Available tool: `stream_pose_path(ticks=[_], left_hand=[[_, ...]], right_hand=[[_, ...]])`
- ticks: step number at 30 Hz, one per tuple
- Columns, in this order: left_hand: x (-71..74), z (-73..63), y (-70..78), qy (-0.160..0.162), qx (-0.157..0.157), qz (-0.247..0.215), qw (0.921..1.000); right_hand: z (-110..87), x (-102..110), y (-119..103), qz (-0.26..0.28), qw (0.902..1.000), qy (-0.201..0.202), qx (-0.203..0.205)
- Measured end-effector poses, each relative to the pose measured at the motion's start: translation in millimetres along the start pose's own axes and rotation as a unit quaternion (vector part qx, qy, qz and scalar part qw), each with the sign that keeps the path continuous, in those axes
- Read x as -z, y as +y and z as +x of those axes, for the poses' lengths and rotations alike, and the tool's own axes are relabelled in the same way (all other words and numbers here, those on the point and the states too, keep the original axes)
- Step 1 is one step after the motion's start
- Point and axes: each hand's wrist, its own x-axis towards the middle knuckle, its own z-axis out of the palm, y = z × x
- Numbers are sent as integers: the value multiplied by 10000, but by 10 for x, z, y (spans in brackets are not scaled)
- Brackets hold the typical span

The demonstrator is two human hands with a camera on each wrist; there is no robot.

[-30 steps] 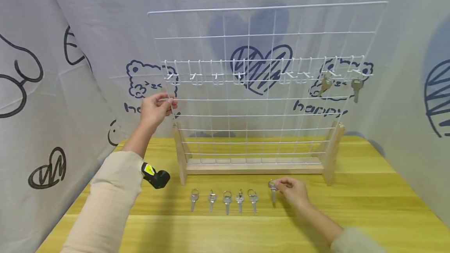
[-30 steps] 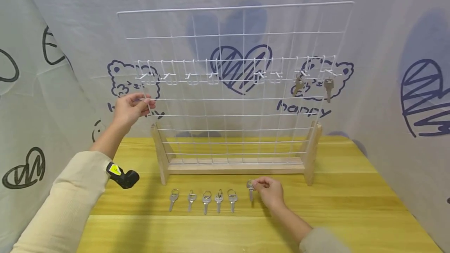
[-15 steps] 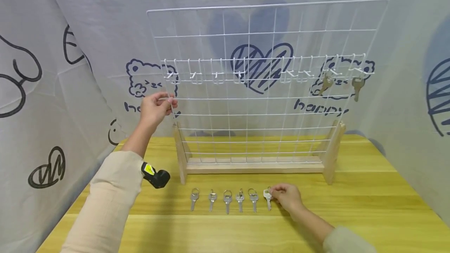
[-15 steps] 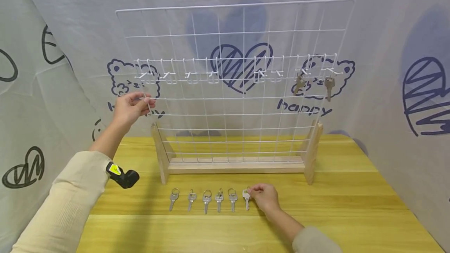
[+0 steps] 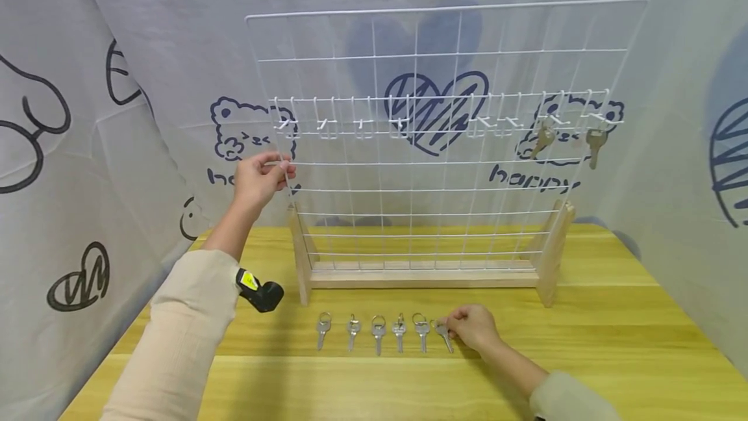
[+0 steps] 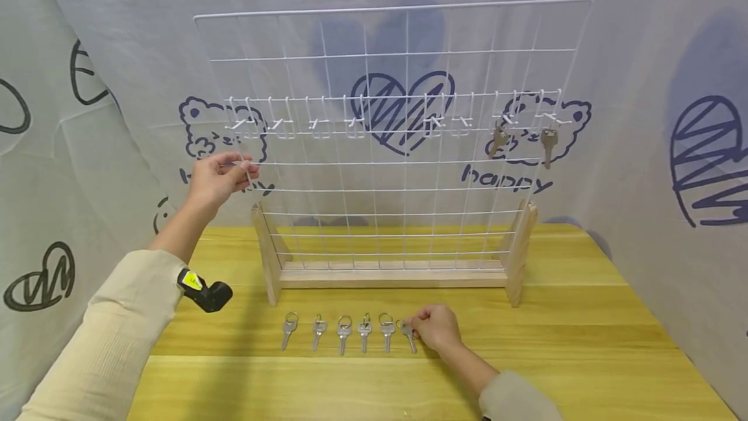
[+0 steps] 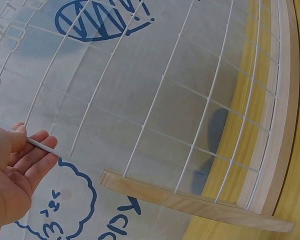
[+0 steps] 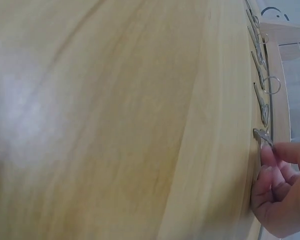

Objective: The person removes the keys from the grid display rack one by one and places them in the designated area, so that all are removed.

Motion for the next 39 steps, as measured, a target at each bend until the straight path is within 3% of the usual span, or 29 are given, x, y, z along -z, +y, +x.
stream_pose_path(ticks=[11,24,39], left_hand=[[2,5,30,10,-4,-26,10000],[83,-23,19,-60,116,-100,9999],[6,-2,10,-59,199,-172,9996]], right_hand=[[16,-5,-59,-377,9991,164,71],[19,-17,-37,-405,9984,-125,383],[51,12,51,-318,9994,-119,104]])
